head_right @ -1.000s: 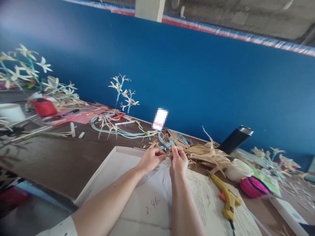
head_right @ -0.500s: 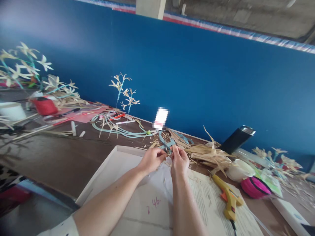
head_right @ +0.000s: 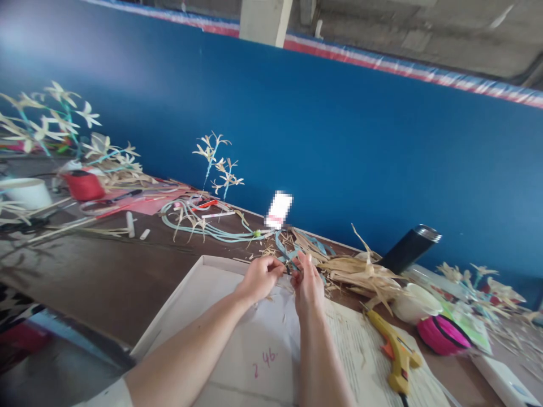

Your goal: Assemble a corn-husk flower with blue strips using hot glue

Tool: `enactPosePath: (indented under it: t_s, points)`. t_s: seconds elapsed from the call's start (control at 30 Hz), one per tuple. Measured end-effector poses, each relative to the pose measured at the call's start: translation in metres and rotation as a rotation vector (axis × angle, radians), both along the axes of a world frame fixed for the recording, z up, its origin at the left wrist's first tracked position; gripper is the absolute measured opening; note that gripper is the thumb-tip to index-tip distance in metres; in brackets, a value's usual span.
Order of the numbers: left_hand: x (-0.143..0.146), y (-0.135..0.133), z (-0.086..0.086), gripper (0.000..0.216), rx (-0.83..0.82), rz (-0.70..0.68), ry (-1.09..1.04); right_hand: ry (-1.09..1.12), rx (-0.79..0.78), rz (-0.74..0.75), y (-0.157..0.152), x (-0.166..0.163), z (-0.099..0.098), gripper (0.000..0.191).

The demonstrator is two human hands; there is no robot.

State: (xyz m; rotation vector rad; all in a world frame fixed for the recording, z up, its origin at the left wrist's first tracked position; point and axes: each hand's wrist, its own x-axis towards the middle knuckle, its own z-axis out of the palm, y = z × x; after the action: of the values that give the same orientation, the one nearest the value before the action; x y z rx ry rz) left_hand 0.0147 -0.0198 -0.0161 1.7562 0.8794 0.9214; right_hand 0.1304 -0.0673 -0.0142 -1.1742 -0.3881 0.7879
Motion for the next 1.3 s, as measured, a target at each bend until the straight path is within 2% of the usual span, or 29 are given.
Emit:
enactPosePath:
  t_s: [0.17, 0.27, 0.5, 0.77, 0.97, 1.17, 1.3]
  points:
    - [-0.001, 0.002, 0.002, 0.022, -0.064, -0.008, -0.075, -0.002, 0.020, 0.298, -0.003, 0.001, -0.004, 0.035]
    - [-0.002, 0.001, 0.004, 0.021, -0.085, -0.027, -0.109, -0.004, 0.051, 0.368, -0.005, 0.002, -0.006, 0.031]
    - [-0.003, 0.000, 0.008, 0.023, -0.055, -0.005, -0.073, -0.023, 0.072, 0.367, -0.005, 0.001, -0.006, 0.022]
    - [-0.003, -0.001, 0.007, 0.020, -0.015, -0.035, -0.059, -0.060, 0.071, 0.330, -0.005, 0.002, -0.008, 0.020]
    - [-0.004, 0.000, 0.010, 0.022, -0.075, -0.016, -0.081, -0.039, 0.036, 0.278, -0.005, -0.001, -0.004, 0.028]
    - [-0.005, 0.002, 0.011, 0.018, -0.143, 0.013, -0.144, -0.011, 0.008, 0.383, -0.008, -0.001, 0.001, 0.050]
    - [-0.004, 0.003, 0.008, 0.018, -0.128, 0.014, -0.152, -0.015, -0.017, 0.416, -0.010, 0.000, 0.001, 0.050]
